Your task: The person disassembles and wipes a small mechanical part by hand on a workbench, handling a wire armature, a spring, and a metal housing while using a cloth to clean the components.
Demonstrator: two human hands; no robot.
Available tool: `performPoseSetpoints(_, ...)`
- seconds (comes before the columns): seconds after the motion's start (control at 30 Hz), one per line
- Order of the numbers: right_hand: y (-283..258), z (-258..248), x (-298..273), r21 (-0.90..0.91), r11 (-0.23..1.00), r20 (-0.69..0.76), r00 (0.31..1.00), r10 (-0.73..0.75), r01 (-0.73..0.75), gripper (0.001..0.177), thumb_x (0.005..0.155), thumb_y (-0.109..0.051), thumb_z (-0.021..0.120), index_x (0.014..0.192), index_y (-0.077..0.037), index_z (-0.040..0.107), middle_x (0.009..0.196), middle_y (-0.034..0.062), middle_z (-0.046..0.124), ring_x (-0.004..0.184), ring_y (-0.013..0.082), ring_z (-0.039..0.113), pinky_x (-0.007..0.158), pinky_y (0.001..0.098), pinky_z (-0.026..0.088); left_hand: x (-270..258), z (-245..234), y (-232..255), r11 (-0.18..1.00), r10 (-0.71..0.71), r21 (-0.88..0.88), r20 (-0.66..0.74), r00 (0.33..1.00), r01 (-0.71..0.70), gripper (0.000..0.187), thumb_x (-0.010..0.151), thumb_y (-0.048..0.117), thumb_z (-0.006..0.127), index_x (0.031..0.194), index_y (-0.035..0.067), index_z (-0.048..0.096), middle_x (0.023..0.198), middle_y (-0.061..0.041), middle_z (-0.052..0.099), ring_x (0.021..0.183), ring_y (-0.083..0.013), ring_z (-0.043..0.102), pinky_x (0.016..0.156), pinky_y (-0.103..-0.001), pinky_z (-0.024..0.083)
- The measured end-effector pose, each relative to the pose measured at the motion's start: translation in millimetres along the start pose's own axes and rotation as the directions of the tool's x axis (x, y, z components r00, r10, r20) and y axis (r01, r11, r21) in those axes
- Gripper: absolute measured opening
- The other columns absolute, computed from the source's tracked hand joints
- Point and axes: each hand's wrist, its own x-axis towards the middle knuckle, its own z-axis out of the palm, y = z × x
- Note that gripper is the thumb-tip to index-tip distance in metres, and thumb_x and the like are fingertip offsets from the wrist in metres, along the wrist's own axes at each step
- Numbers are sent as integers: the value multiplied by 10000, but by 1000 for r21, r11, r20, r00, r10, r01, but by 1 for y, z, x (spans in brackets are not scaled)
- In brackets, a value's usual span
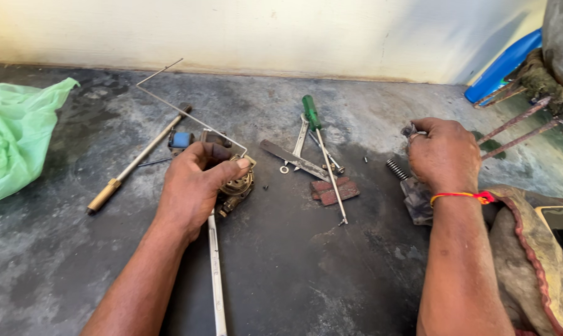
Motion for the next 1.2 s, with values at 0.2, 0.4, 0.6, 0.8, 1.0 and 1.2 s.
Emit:
performPoseSetpoints(0.2,4,24,5,-91,972,138,964,229,-217,347,842,-210,640,1140,-276,804,1192,147,728,1113,385,675,977,484,519,-3,2,4,1000,22,-14,-1,1000,-22,350,761,262,827,1023,67,703,946,-95,759,923,-184,714,870,-357,552)
performPoseSetpoints(0.4,-1,39,1,-124,992,106,994,18,-5,294,838,-315,723,1116,-274,808,1211,93,733,1199,360,619,1029,591,410,2,-1,-2,1000,12,6,-1,1000,-12,382,742,259,839,1034,60,697,953,-98,762,907,-189,717,860,-351,557)
performPoseSetpoints(0.6,-17,34,-4,-162,977,312,946,-81,137,301,835,-444,767,1100,-310,816,1204,70,742,1192,337,640,1046,569,413,3,-2,0,989,138,-45,15,990,-138,443,721,297,837,1044,18,718,954,-104,767,858,-193,710,795,-335,559)
performPoseSetpoints(0.8,-19,40,-2,-237,962,405,914,-29,136,270,863,-399,759,1091,-265,815,1104,88,805,1127,318,690,1070,577,409,2,-4,-2,998,60,-31,30,998,-59,468,708,325,845,1041,31,696,898,-85,770,837,-171,722,772,-325,563)
performPoseSetpoints(1.0,-24,46,-6,6,976,183,959,-216,219,203,830,-301,799,963,-149,820,1053,147,744,958,338,702,884,479,522,3,-5,-2,998,54,-28,37,998,-53,463,711,321,844,1045,41,686,882,-78,766,824,-160,730,769,-316,573)
performPoseSetpoints(1.2,-40,36,-17,453,873,-86,984,-156,178,133,914,-139,768,994,-37,736,846,80,737,761,154,687,698,310,538,2,-5,-1,998,66,2,29,997,-66,463,715,323,851,1045,38,696,894,-77,755,833,-158,710,767,-319,565)
